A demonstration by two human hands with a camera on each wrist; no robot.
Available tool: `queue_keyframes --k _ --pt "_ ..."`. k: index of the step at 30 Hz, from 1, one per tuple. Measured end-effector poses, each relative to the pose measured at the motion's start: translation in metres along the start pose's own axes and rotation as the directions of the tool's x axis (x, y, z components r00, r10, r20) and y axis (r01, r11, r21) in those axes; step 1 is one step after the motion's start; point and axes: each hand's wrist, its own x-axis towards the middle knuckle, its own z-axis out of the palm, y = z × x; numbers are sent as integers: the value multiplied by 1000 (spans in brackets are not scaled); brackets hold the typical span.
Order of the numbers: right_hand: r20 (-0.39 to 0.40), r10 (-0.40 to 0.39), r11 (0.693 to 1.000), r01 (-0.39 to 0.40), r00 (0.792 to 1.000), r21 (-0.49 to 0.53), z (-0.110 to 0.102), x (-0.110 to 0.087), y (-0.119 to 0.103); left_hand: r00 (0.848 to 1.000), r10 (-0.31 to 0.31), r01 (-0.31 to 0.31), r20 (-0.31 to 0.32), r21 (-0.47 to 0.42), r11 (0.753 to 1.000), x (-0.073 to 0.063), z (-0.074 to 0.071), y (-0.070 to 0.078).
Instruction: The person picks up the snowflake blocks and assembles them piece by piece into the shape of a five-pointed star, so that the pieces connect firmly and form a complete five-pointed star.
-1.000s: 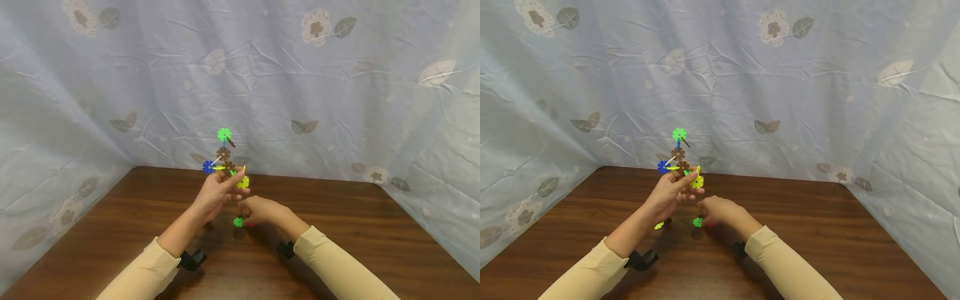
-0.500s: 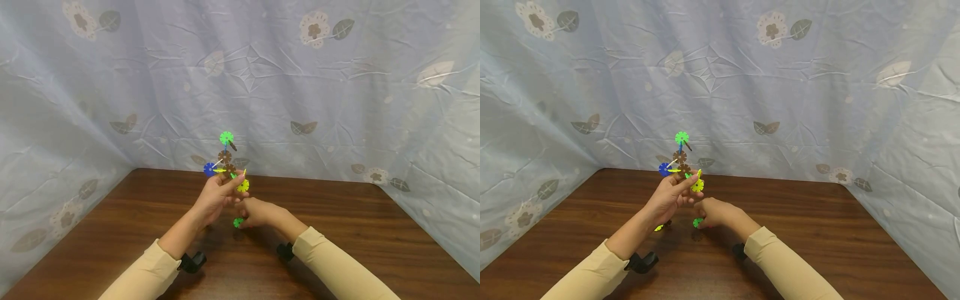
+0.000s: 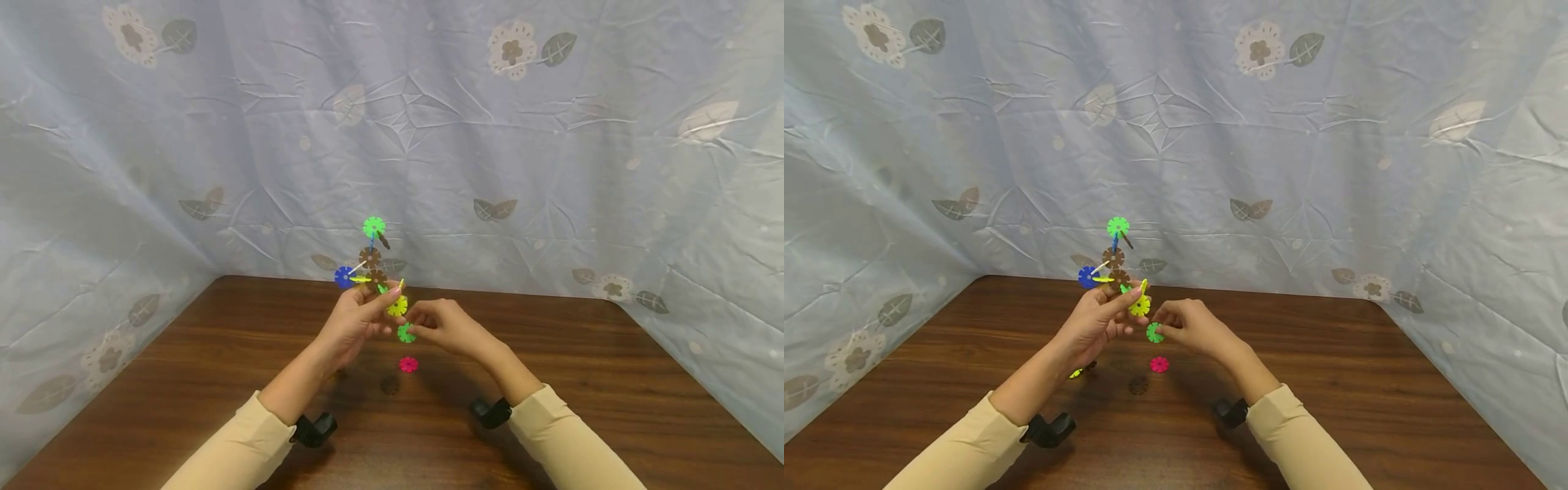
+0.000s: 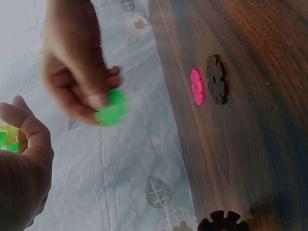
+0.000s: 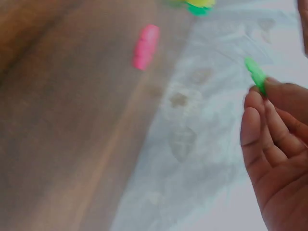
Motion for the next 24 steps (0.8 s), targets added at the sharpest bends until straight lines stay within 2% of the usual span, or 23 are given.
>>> queue_keyframes --k 2,5,9,13,17,20,24 --pt "-105 -8 1000 9 994 8 -9 -4 -3 1000 -3 3 -1 6 1000 0 1 0" --pt "-249 -7 998 23 968 64 -19 -10 -7 1000 -3 2 4 23 1000 0 2 0" --pt "-362 27 981 45 932 190 -28 -15 -15 1000 -1 0 14 42 999 0 3 0" --pt "-421 68 942 80 904 325 -32 -19 -23 1000 4 -6 24 62 998 0 3 -2" --pt "-451 63 905 140 890 403 -33 -21 -29 999 11 -14 37 85 996 0 4 -3" --pt "-462 38 894 176 886 411 -32 -20 -30 999 9 -13 41 95 995 0 5 -4" --pt "-481 -6 906 208 877 369 -30 -20 -32 999 1 -6 44 96 995 1 6 -6"
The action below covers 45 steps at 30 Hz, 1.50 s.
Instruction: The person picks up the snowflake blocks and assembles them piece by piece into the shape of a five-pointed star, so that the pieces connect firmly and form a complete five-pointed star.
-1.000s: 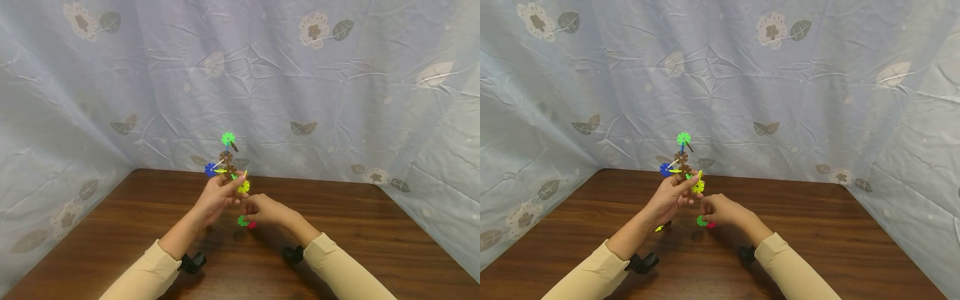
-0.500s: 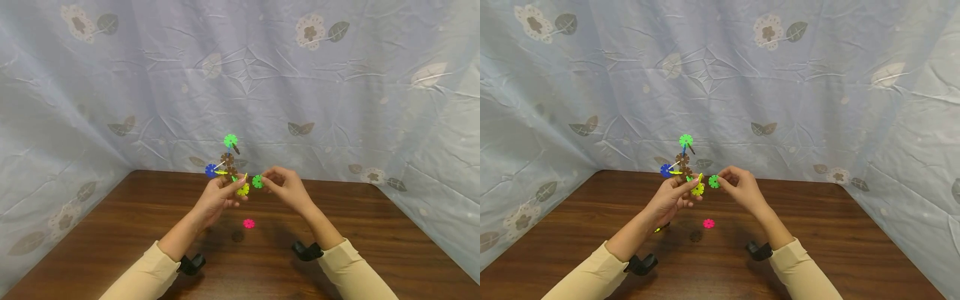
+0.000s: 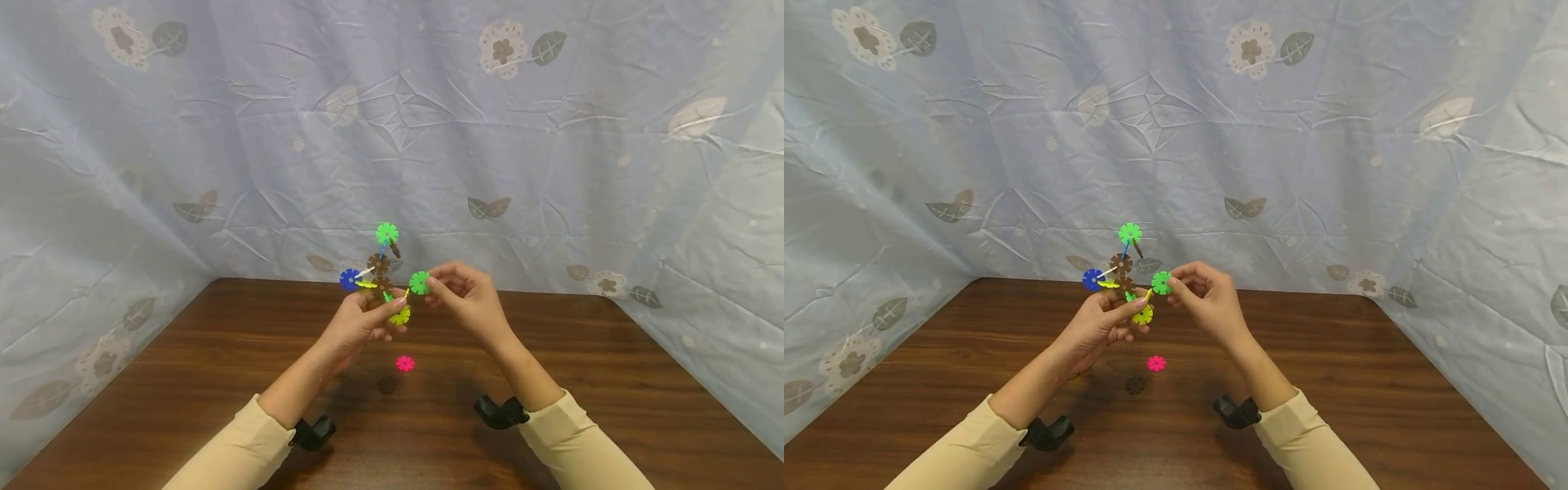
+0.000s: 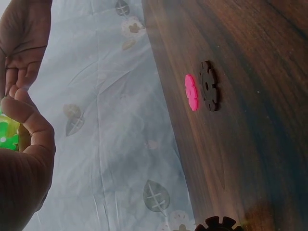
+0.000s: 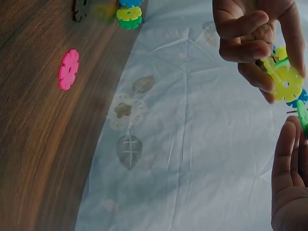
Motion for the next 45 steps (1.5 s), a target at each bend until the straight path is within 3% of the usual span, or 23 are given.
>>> queue_keyframes --k 10,20,37,45 --pt "-26 -153 978 147 988 -148 9 0 -3 1000 8 -8 13 4 1000 0 0 0" --pt "-51 -265 945 249 963 -212 15 -2 -1 1000 16 -17 18 22 1000 0 0 0" --pt "-77 -340 913 309 937 -267 23 -4 -1 999 41 -41 -1 -18 999 -1 1 -2" --pt "-78 -326 915 294 942 -275 27 -7 0 999 38 -39 -14 -39 998 0 1 -3"
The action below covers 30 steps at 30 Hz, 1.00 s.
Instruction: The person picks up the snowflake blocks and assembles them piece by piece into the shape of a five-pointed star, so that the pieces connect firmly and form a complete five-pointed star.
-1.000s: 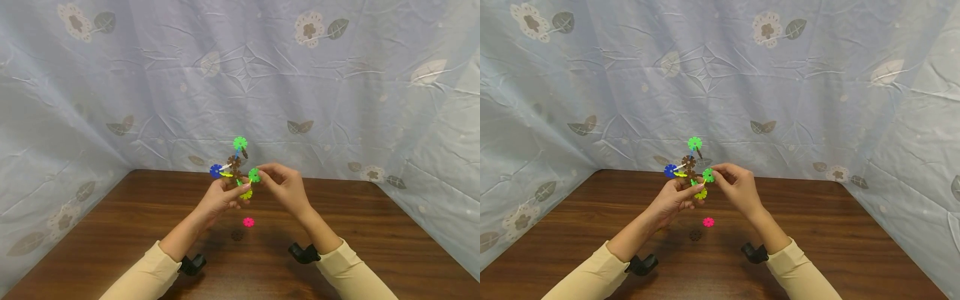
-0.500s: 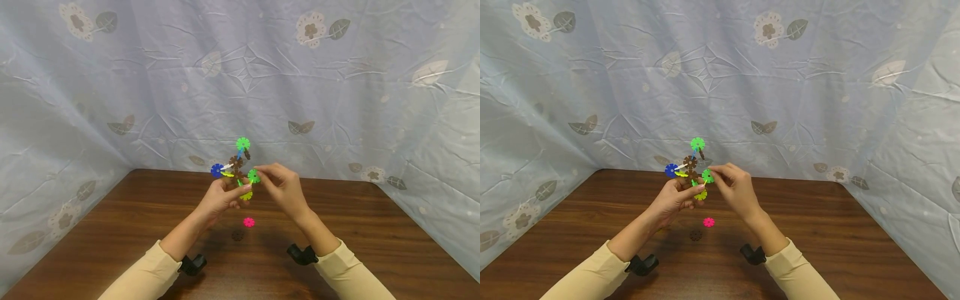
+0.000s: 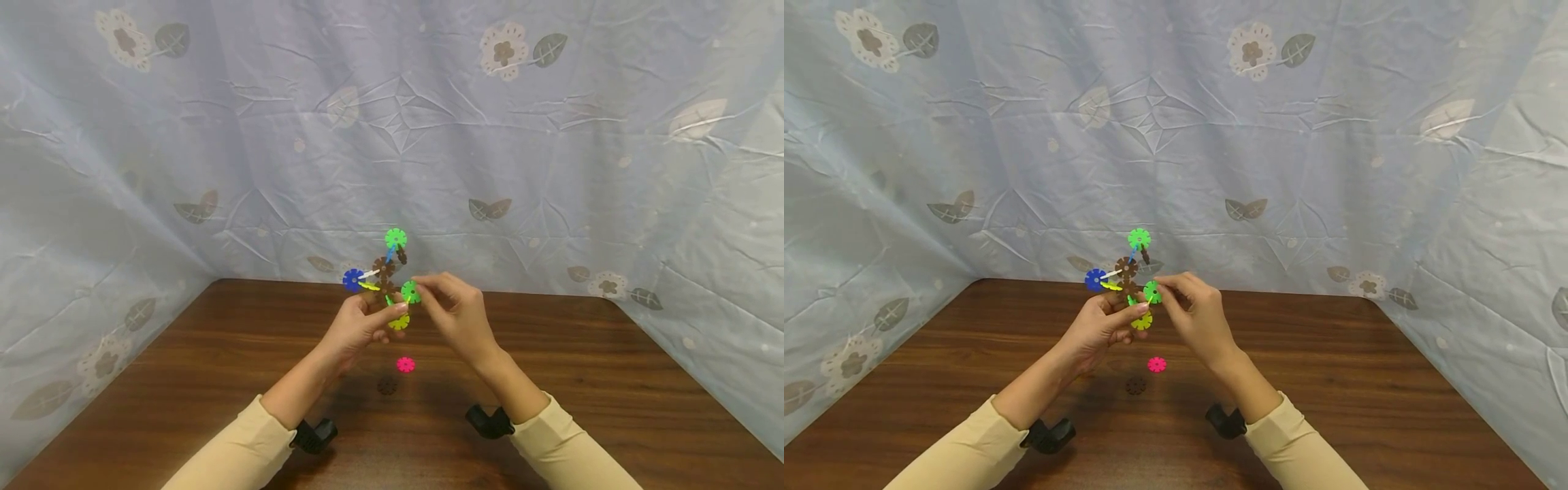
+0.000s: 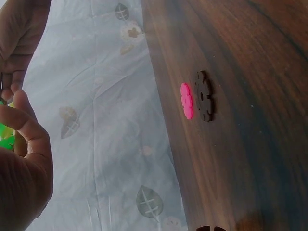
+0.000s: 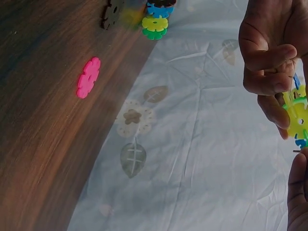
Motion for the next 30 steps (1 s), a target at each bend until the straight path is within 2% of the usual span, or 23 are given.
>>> queue_keyframes --k 5,13,22,26,30 --pt "-4 19 999 -19 1000 30 0 2 0 1000 -8 8 -2 13 1000 0 -1 0" --pt "7 118 987 -118 993 105 -1 3 -2 999 -25 25 -28 13 1000 1 -2 -1" --pt "-38 201 961 -190 979 201 6 1 -2 999 -19 19 -42 1 1000 0 2 -2" --pt "-49 220 955 -205 974 215 9 -1 -1 999 -12 10 -39 -36 999 -1 2 -2" --pt "-43 234 948 -218 971 232 14 -4 -1 998 -6 0 -64 -97 995 0 4 -2"
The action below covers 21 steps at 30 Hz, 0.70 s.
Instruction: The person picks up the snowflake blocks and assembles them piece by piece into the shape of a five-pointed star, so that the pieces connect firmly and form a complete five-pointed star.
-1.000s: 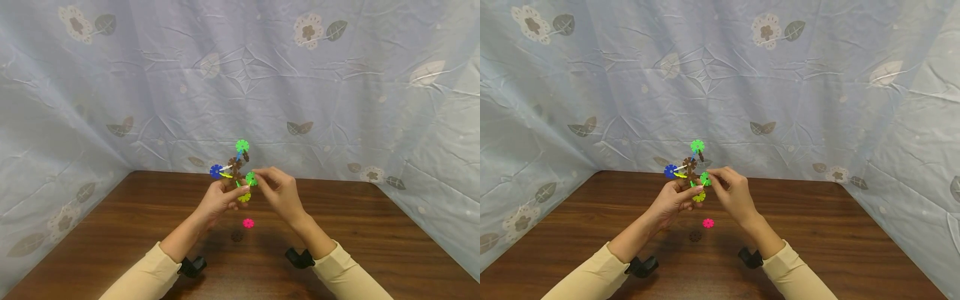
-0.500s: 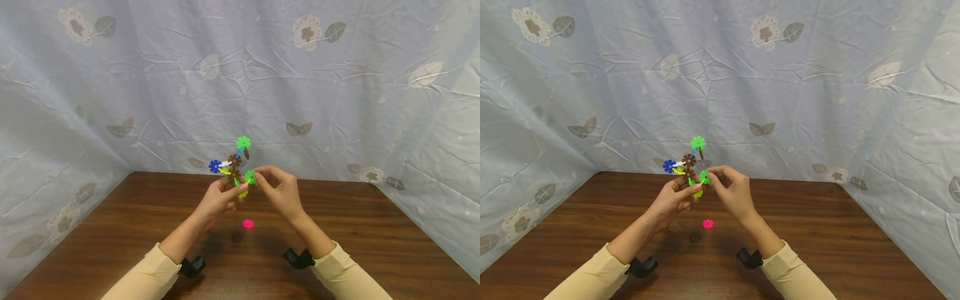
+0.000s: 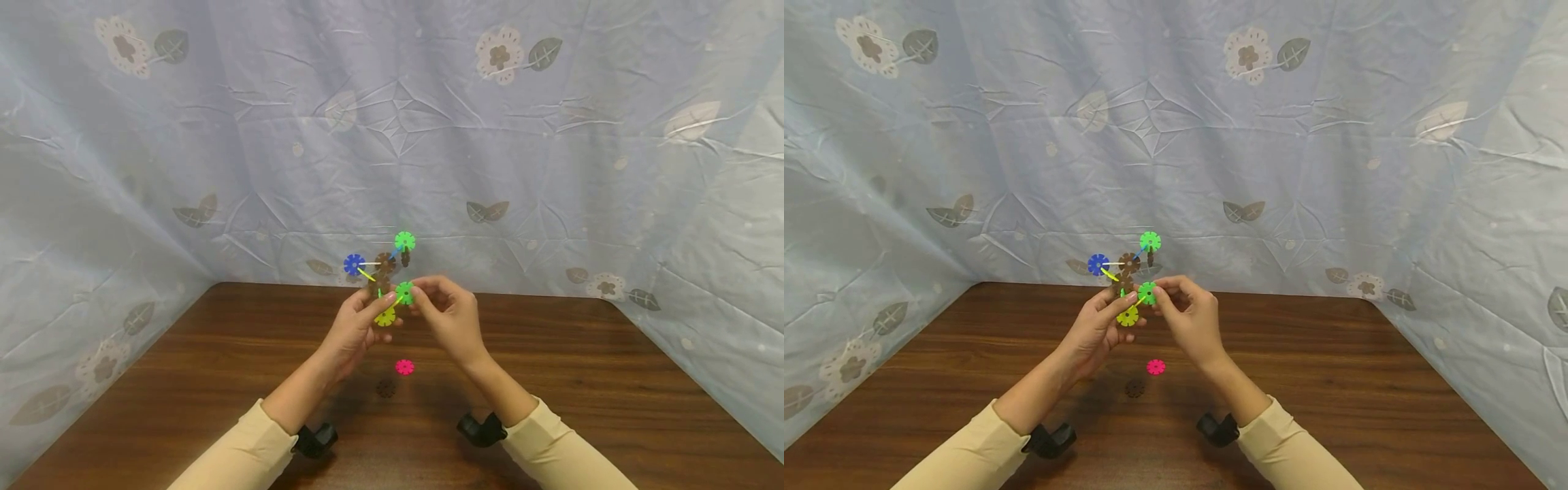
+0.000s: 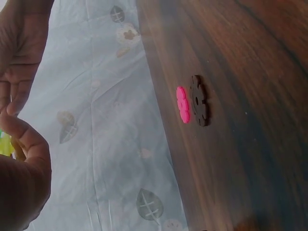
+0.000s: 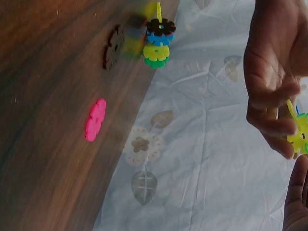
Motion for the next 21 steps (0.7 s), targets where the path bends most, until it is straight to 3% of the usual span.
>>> queue_keyframes --k 8,21 --pt "30 29 999 -31 999 44 8 -6 2 995 18 -19 -103 -4 1000 0 2 2" --pt "43 29 996 -32 999 78 12 -7 2 995 11 -11 -99 1 1000 0 -3 7"
